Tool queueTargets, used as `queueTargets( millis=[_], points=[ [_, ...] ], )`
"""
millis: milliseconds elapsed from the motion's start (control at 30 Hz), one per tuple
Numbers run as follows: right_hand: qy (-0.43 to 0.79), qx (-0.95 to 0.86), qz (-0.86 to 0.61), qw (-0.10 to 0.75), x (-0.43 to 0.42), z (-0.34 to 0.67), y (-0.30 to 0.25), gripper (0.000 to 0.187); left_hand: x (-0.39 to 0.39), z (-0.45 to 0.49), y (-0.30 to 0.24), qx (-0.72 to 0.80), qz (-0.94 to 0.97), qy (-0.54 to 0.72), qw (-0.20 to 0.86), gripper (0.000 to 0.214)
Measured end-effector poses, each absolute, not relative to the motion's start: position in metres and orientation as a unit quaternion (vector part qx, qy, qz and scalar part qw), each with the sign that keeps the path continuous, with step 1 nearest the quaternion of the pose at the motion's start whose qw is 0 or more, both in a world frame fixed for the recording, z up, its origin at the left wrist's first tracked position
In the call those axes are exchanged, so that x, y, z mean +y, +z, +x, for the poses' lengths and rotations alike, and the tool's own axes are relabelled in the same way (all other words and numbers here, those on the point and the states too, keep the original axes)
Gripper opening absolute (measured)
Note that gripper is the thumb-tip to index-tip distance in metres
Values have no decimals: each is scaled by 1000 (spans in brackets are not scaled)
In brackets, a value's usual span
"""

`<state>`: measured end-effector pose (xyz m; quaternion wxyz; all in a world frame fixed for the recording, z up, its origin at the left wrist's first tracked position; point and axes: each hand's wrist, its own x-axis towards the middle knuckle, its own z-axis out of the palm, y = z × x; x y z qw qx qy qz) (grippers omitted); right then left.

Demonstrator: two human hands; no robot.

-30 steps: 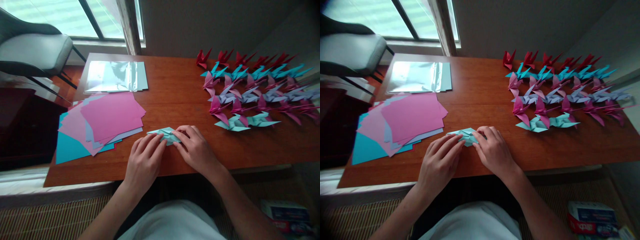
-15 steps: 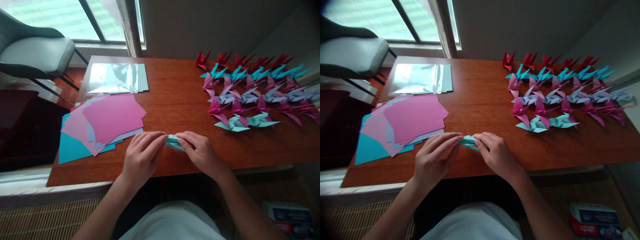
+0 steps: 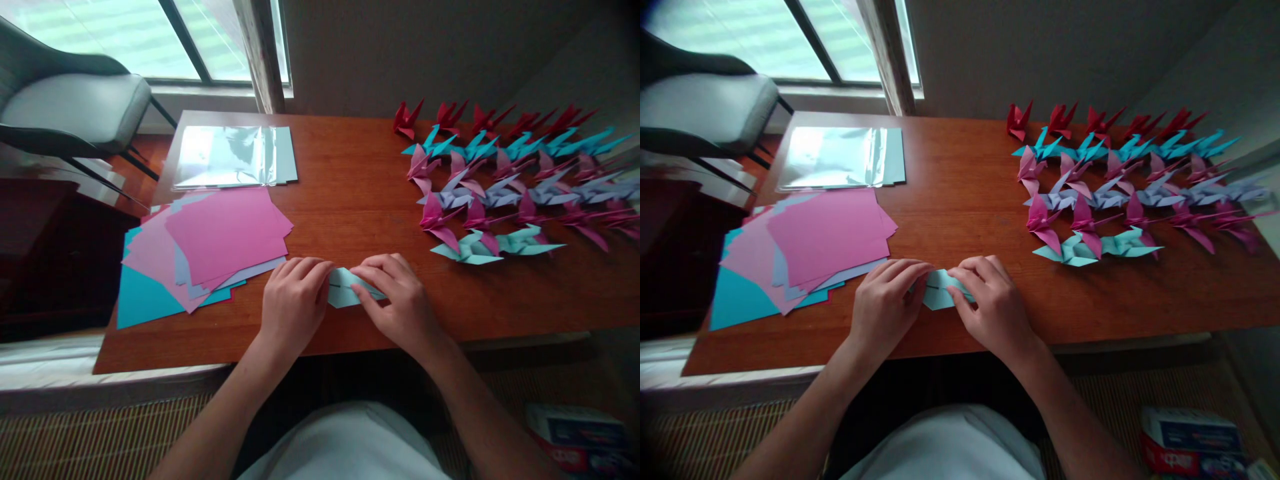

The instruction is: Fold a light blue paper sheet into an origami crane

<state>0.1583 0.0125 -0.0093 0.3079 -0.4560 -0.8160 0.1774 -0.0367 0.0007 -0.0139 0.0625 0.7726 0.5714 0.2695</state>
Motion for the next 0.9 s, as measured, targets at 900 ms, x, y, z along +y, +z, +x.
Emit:
queueTargets(
  millis=[900],
  points=[
    [107, -899, -360, 226, 9, 171, -11, 16, -15, -49, -10, 428, 871, 239, 36, 24]
  ],
)
